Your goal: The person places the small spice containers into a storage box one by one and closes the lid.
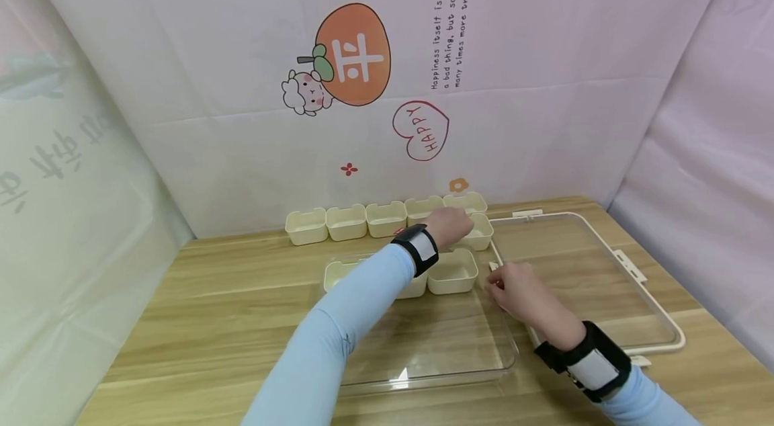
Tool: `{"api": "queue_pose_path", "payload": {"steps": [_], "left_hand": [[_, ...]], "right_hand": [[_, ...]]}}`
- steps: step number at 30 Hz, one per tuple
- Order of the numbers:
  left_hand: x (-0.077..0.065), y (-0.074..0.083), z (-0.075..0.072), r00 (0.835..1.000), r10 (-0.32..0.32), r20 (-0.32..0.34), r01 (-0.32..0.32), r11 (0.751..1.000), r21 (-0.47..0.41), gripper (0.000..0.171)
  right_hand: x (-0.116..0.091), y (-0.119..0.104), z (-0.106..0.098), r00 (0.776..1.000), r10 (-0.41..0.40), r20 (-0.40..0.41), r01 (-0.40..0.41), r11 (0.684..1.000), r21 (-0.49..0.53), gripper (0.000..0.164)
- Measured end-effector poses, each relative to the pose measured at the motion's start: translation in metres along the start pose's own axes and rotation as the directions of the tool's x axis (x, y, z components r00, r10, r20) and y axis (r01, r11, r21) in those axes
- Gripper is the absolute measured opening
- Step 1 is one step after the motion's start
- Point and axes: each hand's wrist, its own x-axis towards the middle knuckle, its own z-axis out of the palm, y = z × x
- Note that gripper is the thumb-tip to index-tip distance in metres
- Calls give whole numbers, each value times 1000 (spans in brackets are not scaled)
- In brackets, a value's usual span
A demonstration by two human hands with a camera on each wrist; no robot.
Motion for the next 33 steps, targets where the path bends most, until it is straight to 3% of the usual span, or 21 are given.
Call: {"api": "queue_pose_path", "payload": {"steps": [16, 23, 33], "left_hand": [[-1, 4, -6, 998, -36, 41, 36, 999, 4, 23], [-1, 2, -6, 999, -40, 22, 40, 999, 4, 23], [-14, -1, -16, 999, -33, -39, 32, 999, -42, 25]], "right_hand": [[0, 0, -1, 1000, 9, 11, -9, 1000, -1, 9], [0, 0, -1, 1000, -5, 5, 5, 1000, -7, 8], [0, -1, -1, 1000, 7, 13, -7, 1000, 0, 9]]}}
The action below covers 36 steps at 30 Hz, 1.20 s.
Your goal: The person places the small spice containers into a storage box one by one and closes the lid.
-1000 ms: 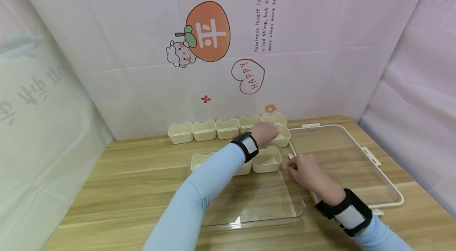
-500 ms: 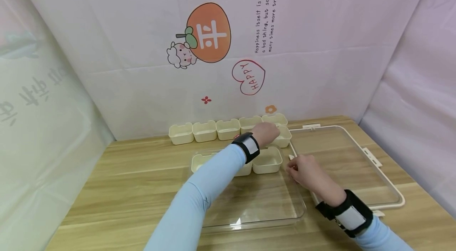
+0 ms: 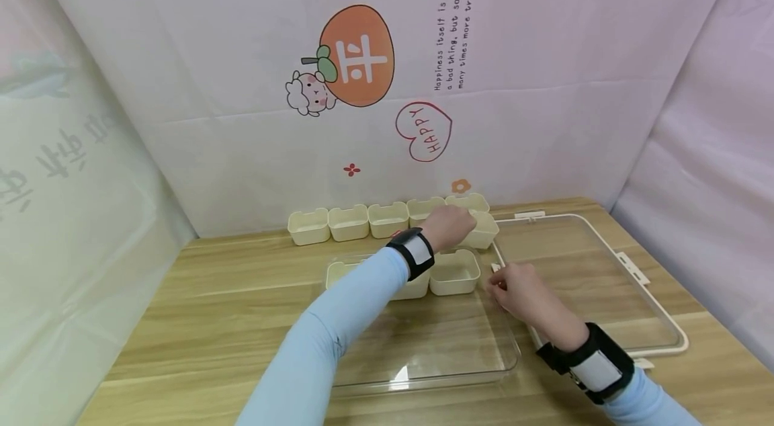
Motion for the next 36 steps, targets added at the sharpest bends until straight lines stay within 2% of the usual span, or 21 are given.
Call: {"api": "queue_pose_path", "payload": {"steps": [7, 12, 21, 27, 31, 36], "left_hand": [[-8, -3, -7, 1000, 14, -21, -14, 1000, -25, 24], [-17, -3, -13, 997, 21, -69, -23, 999, -32, 22], [-32, 0, -14, 986, 32, -166, -28, 999, 25, 23], [-50, -3, -18, 984, 32, -176, -27, 999, 30, 6], [-60, -5, -17, 975, 41, -219, -31, 998, 52, 18], [-71, -7, -16, 956, 69, -285, -52, 996, 68, 18]], "right_hand": [[0, -2, -2, 1000, 25, 16, -25, 1000, 19, 10], [0, -3, -2, 1000, 21, 21, -22, 999, 28, 10], [-2, -5, -2, 1000, 16, 16, -16, 999, 37, 11], [-1, -4, 0, 999, 33, 38, -35, 998, 52, 11], [0, -2, 1, 999, 29, 40, -31, 999, 42, 11], [0, -2, 2, 998, 33, 47, -35, 999, 24, 12]]}}
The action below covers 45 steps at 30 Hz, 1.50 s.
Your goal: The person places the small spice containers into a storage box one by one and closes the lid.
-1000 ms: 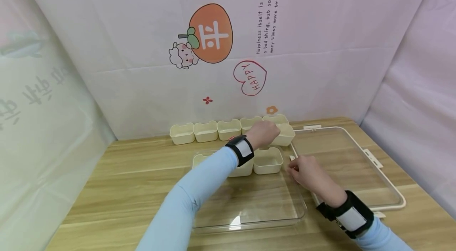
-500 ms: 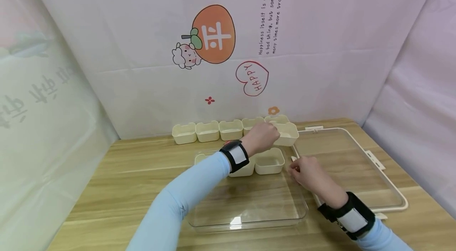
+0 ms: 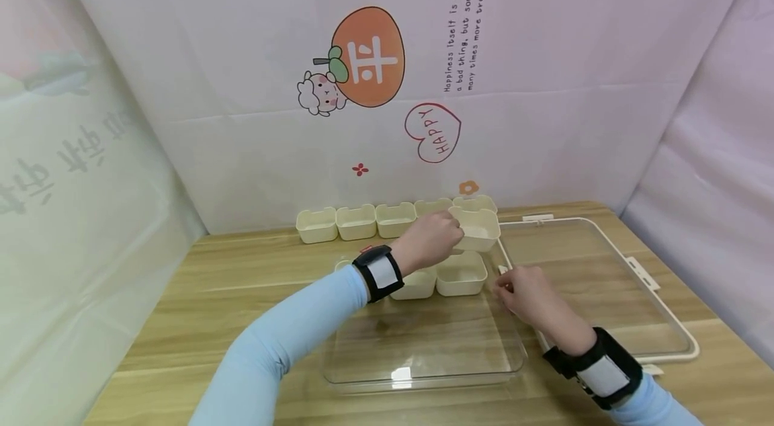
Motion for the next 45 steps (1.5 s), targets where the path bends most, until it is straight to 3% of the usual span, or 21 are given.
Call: {"api": "queue_pose_path", "payload": {"steps": [4, 17, 22, 37, 45], "left_hand": [[-8, 1, -4, 999, 8, -33, -8, 1000, -4, 24], [-37, 4, -16, 990, 44, -138, -38, 998, 45, 21], [-49, 4, -17, 989, 47, -144, -40, 998, 52, 22], [-81, 6, -19, 964, 57, -261, -61, 998, -6, 23], [-102, 11, -23, 959, 80, -272, -92, 995, -29, 21]], "right_hand": [[0, 0, 0, 1000, 21, 16, -21, 1000, 12, 12], [-1, 1, 0, 1000, 8, -1, -8, 1000, 16, 12], [-2, 0, 0, 1000, 6, -7, -6, 1000, 12, 11], [-1, 1, 0, 1000, 14, -5, -14, 1000, -6, 11], [-2, -1, -1, 1000, 3, -17, -4, 1000, -14, 10]]}}
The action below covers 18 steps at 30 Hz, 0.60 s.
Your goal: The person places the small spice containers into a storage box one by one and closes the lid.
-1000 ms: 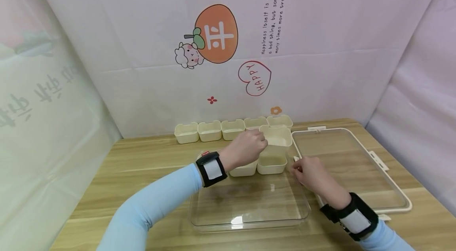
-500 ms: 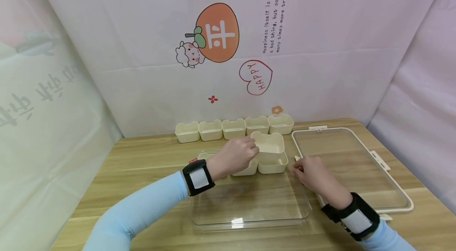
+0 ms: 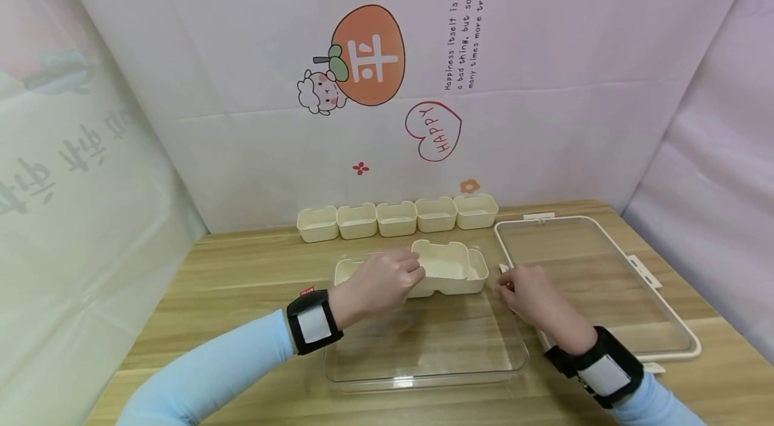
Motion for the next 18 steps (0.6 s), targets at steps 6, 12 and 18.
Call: {"api": "queue_pose_path", "payload": {"steps": [6, 12, 18], "left_hand": [[-13, 6, -7, 1000, 12, -14, -12, 1000, 4, 11], [-25, 11, -15, 1000, 12, -6, -12, 1000, 16, 10], [-40, 14, -17, 999, 22, -27, -22, 1000, 15, 11]], "right_hand": [[2, -1, 0, 1000, 6, 12, -6, 1000, 8, 11], [2, 0, 0, 1000, 11, 8, -11, 1000, 4, 11], [2, 0, 0, 1000, 2, 10, -2, 1000, 1, 10]]}}
